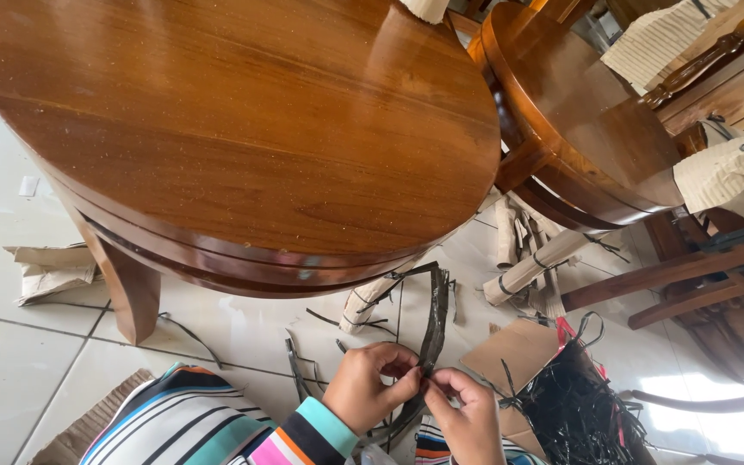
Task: Wrapping wooden stool legs with black plastic strips for protection.
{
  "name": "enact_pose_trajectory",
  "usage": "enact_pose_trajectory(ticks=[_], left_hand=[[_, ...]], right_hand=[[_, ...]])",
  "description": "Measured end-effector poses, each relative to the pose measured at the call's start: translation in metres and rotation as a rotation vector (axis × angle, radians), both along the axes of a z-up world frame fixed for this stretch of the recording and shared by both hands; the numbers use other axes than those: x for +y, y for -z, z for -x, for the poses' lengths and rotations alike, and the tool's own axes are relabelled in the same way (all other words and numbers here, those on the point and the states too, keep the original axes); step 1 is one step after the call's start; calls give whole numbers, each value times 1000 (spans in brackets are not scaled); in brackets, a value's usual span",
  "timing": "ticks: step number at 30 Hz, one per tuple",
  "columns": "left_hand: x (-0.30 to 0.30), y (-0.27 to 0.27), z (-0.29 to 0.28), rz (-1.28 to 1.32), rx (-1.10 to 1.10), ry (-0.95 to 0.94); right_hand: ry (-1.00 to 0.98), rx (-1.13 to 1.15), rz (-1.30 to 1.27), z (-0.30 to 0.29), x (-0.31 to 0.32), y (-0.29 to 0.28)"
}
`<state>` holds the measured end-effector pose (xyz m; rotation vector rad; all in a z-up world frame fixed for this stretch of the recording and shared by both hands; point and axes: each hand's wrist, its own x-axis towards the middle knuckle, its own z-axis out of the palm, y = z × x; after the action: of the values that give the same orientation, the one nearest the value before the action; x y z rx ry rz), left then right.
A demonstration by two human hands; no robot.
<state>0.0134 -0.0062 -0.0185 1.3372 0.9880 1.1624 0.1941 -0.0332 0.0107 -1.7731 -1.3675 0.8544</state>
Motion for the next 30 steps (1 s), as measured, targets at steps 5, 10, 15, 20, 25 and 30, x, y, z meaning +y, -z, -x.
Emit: enact_pose_trajectory(ticks=[5, 10, 15, 20, 25, 30], left_hand=[[0, 3, 1, -93, 89, 32], [-2, -8, 4, -159, 155, 60], [-5, -15, 6, -189, 188, 68], [-6, -12, 3, -124, 98, 43], [-6, -8, 0, -141, 71, 45], [-4, 1, -7, -50, 7, 34]], right_hand=[[1, -47, -72, -7, -2, 7], [-13, 69, -110, -4, -3, 4], [-30, 49, -127, -5, -4, 7], [15, -90, -135, -8, -4, 8], [44, -86, -123, -5, -6, 8], [145, 7, -68, -2, -5, 10]])
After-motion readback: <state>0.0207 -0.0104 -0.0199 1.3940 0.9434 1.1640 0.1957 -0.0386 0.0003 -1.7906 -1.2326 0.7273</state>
